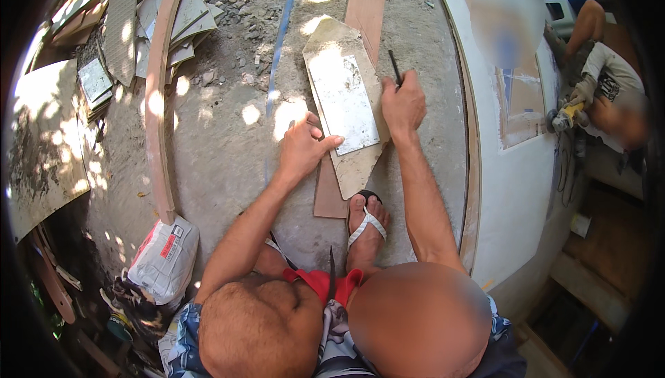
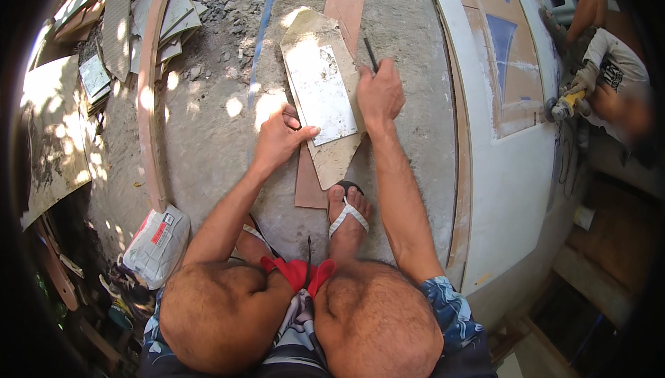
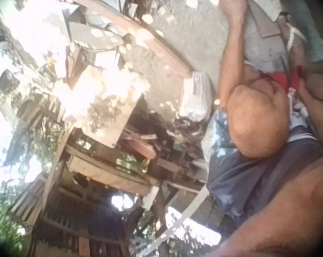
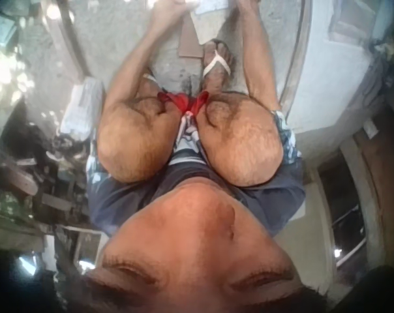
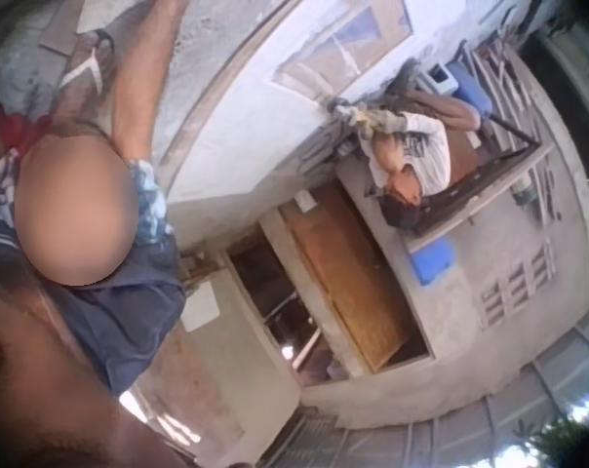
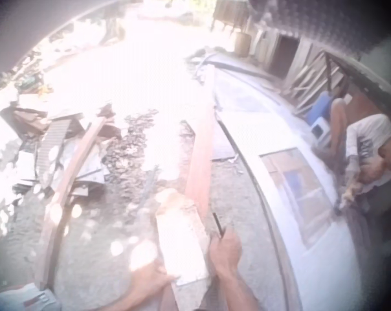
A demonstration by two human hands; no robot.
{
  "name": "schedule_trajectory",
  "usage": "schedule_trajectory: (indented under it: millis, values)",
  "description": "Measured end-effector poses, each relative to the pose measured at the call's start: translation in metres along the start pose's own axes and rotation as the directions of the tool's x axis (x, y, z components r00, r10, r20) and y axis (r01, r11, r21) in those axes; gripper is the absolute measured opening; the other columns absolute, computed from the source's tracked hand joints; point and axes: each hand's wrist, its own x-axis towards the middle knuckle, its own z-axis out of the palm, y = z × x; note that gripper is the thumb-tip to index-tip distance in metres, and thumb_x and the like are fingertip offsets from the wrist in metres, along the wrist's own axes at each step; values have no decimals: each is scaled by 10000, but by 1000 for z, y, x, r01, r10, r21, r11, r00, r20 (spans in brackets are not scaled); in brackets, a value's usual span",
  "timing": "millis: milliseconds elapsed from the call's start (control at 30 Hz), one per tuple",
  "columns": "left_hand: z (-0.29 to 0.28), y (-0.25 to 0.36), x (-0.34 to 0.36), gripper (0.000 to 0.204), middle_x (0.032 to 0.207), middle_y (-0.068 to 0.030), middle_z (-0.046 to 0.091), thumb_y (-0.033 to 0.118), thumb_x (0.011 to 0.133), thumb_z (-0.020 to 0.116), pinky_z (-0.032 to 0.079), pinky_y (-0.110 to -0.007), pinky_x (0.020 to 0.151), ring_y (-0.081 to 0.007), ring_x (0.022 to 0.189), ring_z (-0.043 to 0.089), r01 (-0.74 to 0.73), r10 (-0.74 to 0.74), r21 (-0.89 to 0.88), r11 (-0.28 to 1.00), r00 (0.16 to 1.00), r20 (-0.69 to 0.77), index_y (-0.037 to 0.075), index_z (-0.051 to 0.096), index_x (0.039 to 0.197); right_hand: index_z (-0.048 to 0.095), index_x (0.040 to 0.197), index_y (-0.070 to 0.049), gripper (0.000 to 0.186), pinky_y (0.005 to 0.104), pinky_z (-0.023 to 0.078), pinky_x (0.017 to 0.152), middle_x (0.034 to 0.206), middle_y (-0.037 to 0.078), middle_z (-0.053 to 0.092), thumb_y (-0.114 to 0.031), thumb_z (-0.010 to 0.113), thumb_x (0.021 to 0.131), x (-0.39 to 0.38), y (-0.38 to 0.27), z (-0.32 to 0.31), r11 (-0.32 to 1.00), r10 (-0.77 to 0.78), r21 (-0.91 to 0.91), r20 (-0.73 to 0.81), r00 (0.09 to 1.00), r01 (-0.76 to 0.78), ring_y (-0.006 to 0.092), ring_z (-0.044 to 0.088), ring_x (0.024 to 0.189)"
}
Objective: The person uses an angle grinder to cut a tile, then uses a metal straightedge and a utility knife to score and snap the tile into smaller pieces. The person repeats the scoring and snapping process on several tile pieces.
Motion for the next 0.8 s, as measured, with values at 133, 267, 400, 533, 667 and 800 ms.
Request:
schedule_trajectory:
  millis: [133,267,400,533,667,800]
  values:
    - [-4,11,-15,838,1123,-191,687,321,766,975,556,-478,933,-336,1091,692,1,-6,51,999,996,93,-8,537,1400,680,1062,-17,347,556,540,832,1068,207,723,-339,763,962,-4,19,-11,1000,21,-14,-4,1000,-21,429,711,988]
    - [8,11,-25,1191,1426,-250,538,274,684,1007,511,-500,1077,-392,1282,596,-72,68,47,996,995,75,-1,315,1614,619,1223,-26,487,584,575,870,1257,245,601,-402,759,948,-62,4,2,996,-55,-65,148,987,65,489,706,1012]
    - [17,22,-18,1403,1573,-369,412,244,681,1004,453,-518,1163,-492,1378,492,-126,112,165,978,990,91,-63,101,1710,563,1244,37,554,586,597,801,1233,258,545,-393,762,956,-72,-12,0,1000,-19,-16,174,984,23,492,719,953]
    - [25,4,-8,1408,1576,-351,448,256,679,1014,428,-510,1176,-478,1396,494,-316,308,159,935,948,75,-49,117,1720,618,1249,42,564,560,572,884,1256,272,588,-390,788,929,-65,-15,3,998,50,29,169,984,-56,465,695,1056]
    - [3,-11,-7,1414,1477,-335,591,325,627,1036,366,-515,1208,-478,1408,510,-368,363,147,918,930,59,-1,208,1726,669,1179,50,532,456,586,804,951,172,725,-348,858,881,-47,-7,-1,986,-28,166,251,968,-14,342,733,858]
    - [-2,-1,-14,1249,1495,-317,555,344,692,1014,419,-527,1190,-436,1371,542,-380,367,258,888,925,100,10,333,1684,727,1029,32,412,395,556,687,800,141,734,-269,908,814,-35,15,-21,856,-97,507,349,932,-101,255,694,707]
